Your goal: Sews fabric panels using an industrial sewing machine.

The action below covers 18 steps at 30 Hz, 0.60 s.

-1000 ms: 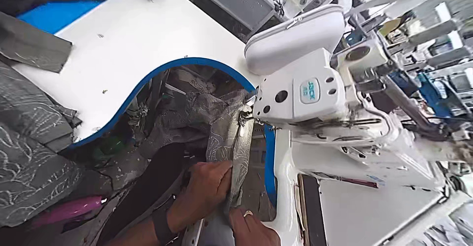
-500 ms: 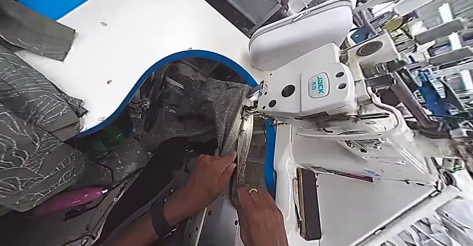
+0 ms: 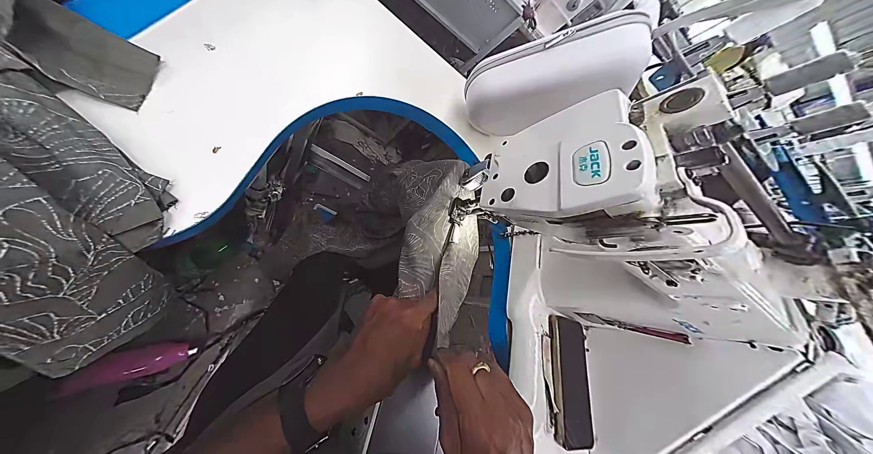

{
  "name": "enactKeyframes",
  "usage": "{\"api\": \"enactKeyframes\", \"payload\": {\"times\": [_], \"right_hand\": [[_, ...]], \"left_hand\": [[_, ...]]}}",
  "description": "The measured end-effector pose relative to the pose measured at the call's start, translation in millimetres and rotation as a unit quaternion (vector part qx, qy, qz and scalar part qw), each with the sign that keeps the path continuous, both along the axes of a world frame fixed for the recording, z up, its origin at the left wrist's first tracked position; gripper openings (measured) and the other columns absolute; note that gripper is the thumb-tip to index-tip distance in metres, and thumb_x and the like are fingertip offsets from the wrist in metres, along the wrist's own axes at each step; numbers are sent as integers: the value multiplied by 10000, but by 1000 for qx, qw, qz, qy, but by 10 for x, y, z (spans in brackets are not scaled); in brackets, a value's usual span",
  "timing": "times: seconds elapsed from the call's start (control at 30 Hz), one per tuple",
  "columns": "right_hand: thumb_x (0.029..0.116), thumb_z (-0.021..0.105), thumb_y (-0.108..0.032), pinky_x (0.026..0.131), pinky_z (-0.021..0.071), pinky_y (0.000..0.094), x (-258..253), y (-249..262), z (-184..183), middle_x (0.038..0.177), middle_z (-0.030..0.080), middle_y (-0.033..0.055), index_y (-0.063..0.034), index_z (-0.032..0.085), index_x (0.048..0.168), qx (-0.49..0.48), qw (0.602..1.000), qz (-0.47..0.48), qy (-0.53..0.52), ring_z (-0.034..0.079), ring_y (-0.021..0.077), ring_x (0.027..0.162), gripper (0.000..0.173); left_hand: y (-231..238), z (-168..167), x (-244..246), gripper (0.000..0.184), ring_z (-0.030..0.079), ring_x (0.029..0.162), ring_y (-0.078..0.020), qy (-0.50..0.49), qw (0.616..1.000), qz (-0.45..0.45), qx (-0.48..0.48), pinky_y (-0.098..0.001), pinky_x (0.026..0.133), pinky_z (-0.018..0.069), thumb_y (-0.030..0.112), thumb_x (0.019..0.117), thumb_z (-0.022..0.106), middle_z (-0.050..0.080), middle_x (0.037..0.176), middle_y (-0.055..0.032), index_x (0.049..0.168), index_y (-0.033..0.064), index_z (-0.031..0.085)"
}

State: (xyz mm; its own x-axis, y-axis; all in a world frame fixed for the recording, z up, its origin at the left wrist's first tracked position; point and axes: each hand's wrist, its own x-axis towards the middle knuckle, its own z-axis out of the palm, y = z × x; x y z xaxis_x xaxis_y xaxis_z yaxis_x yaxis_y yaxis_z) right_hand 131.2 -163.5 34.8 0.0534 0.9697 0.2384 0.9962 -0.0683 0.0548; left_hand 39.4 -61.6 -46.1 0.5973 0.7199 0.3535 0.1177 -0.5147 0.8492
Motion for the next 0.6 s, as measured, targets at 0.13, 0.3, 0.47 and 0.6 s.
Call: {"api": "enactKeyframes", "payload": {"times": [0.13, 0.3, 0.47, 0.6], "right_hand": [[899, 618, -141, 645, 504, 259, -20, 25, -47, 674, 660, 70, -52, 771, 840, 60, 998, -16, 11, 630, 187, 640, 187], [900, 607, -169, 627, 451, 261, 23, 24, -185, 602, 592, 40, -87, 775, 833, 135, 990, 21, -26, 558, 176, 594, 199], [924, 647, -165, 849, 456, 188, 146, 137, -332, 865, 637, 83, -130, 728, 863, 194, 981, 5, 26, 596, 156, 909, 107], [943, 628, -97, 861, 550, 174, 247, 241, -568, 893, 762, 101, -66, 722, 820, 254, 964, 28, 70, 730, 127, 919, 157]], "left_hand": [[71, -5, 13, 209, 571, 469, -238, -8, 1000, -20, -8, -388, 457, 426, 84, 927, 521, 549, 544, -85, 829, 21, 695], [121, 24, 19, 220, 605, 522, -297, 12, 998, -56, -30, -443, 496, 450, 72, 950, 505, 571, 579, -121, 903, -7, 706], [-32, -60, -5, 207, 605, 528, -234, -39, 998, -39, -22, -387, 488, 452, 76, 910, 539, 579, 585, -83, 735, 38, 643], [-60, -218, 167, 207, 599, 545, -176, -98, 989, 73, 78, -296, 518, 460, 74, 891, 566, 609, 587, -53, 741, 45, 706]]}}
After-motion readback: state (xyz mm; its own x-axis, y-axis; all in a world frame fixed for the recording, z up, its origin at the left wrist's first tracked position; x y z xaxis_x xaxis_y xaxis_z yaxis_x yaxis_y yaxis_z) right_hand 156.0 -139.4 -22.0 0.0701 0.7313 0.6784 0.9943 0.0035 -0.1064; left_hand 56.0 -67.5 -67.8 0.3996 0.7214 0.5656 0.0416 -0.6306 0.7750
